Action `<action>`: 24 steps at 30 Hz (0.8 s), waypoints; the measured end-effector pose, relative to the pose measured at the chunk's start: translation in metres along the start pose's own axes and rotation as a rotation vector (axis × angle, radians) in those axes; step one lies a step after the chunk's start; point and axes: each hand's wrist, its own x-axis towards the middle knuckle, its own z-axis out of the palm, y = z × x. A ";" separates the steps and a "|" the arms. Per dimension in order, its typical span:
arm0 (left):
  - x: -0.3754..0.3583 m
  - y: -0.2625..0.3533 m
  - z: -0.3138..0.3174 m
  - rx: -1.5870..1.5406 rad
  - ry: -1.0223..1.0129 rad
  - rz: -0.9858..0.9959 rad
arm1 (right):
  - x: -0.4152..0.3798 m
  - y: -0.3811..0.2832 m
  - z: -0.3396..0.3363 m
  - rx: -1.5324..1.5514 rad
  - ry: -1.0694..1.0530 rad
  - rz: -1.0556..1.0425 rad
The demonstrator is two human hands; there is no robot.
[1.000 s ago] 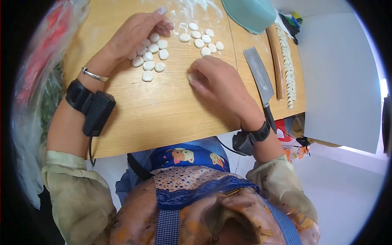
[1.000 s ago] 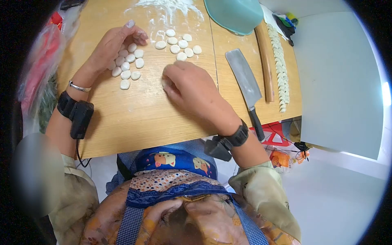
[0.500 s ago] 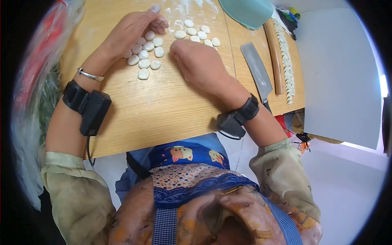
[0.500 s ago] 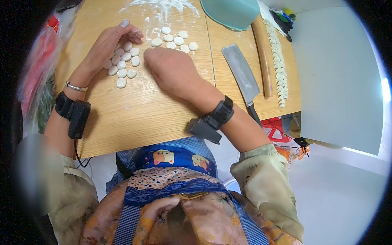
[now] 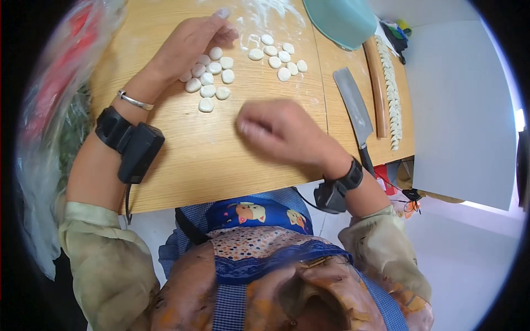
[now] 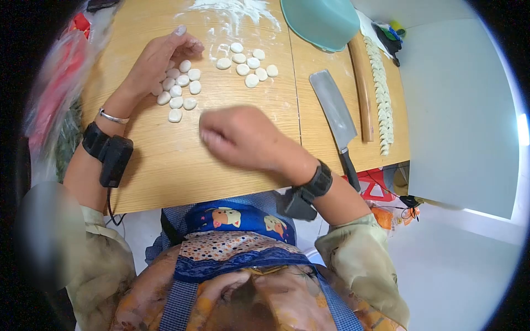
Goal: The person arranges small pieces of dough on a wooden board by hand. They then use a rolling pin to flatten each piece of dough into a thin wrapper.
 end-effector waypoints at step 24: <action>0.003 -0.001 -0.008 0.078 -0.109 -0.012 | 0.000 0.014 -0.015 -0.326 0.124 0.041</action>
